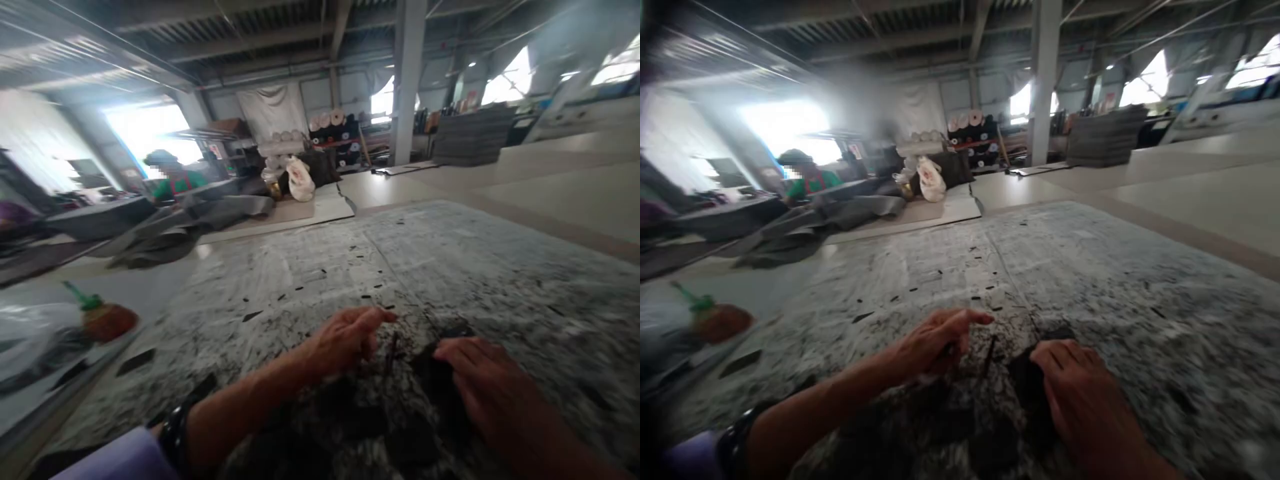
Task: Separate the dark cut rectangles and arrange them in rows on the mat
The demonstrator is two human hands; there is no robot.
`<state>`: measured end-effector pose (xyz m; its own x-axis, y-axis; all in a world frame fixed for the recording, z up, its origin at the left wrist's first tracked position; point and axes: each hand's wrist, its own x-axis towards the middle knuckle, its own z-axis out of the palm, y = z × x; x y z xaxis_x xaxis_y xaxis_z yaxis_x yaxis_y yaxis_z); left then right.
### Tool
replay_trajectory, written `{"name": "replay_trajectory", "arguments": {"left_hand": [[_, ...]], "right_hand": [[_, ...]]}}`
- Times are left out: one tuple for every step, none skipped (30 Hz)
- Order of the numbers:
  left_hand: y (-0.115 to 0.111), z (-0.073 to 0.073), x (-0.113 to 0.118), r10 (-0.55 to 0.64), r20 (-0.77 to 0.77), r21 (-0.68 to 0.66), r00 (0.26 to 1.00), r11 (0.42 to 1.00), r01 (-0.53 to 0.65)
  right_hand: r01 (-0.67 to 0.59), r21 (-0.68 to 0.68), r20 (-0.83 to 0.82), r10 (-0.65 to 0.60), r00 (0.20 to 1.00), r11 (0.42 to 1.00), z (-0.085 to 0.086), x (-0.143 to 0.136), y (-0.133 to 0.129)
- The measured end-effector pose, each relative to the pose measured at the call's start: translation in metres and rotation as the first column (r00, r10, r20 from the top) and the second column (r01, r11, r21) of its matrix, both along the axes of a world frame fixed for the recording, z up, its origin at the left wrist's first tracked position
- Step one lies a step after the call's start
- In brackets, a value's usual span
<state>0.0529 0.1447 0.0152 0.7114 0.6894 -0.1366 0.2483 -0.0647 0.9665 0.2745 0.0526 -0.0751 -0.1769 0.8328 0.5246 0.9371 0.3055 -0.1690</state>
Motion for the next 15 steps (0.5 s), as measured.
{"name": "replay_trajectory", "arguments": {"left_hand": [[0.003,-0.003,0.001,-0.021,0.02,-0.055,1.0,0.998,0.023],[0.004,-0.004,0.002,-0.038,0.042,-0.109,0.998,0.993,0.042],[0.005,-0.005,0.003,-0.046,0.064,-0.16,0.997,0.986,0.056],[0.004,-0.006,0.003,-0.049,0.086,-0.208,0.995,0.976,0.066],[0.003,-0.006,0.004,-0.046,0.105,-0.253,0.993,0.965,0.072],[0.002,-0.007,0.004,-0.042,0.122,-0.294,0.992,0.953,0.076],[0.001,-0.008,0.006,-0.038,0.137,-0.33,0.99,0.941,0.082],[0.001,-0.008,0.008,-0.035,0.152,-0.362,0.988,0.928,0.088],[0.0,-0.008,0.01,-0.033,0.168,-0.392,0.985,0.915,0.097],[0.0,-0.008,0.012,-0.03,0.184,-0.422,0.982,0.9,0.107],[-0.001,-0.007,0.015,-0.029,0.2,-0.453,0.979,0.884,0.119],[-0.001,-0.006,0.018,-0.026,0.215,-0.485,0.976,0.865,0.13],[-0.001,-0.005,0.02,-0.022,0.226,-0.517,0.974,0.845,0.139],[-0.001,-0.004,0.022,-0.018,0.233,-0.546,0.972,0.825,0.146],[-0.002,-0.003,0.024,-0.014,0.235,-0.571,0.972,0.807,0.15]], "right_hand": [[0.019,-0.039,0.018,-0.018,1.0,0.999,0.005,-0.001,-0.004],[0.029,-0.05,0.022,-0.028,0.999,0.998,0.008,-0.004,-0.004],[0.032,-0.065,0.023,-0.031,0.999,0.997,0.012,-0.007,-0.002],[0.03,-0.074,0.018,-0.029,0.999,0.997,0.014,-0.01,0.0],[0.026,-0.078,0.008,-0.026,1.0,0.997,0.016,-0.012,0.002],[0.022,-0.08,-0.002,-0.022,1.0,0.997,0.017,-0.013,0.004],[0.021,-0.074,-0.011,-0.022,1.0,0.997,0.017,-0.013,0.005],[0.025,-0.062,-0.019,-0.026,0.999,0.998,0.017,-0.013,0.005],[0.033,-0.046,-0.026,-0.034,0.999,0.998,0.017,-0.012,0.004],[0.043,-0.032,-0.032,-0.044,0.999,0.999,0.017,-0.011,0.004],[0.055,-0.021,-0.037,-0.056,0.998,0.998,0.018,-0.01,0.003],[0.064,-0.015,-0.047,-0.064,0.997,0.998,0.019,-0.01,0.003],[0.066,-0.015,-0.064,-0.067,0.996,0.998,0.02,-0.009,0.002],[0.065,-0.019,-0.09,-0.067,0.994,0.998,0.022,-0.009,0.002],[0.063,-0.02,-0.126,-0.065,0.99,0.998,0.025,-0.009,0.001]]}}
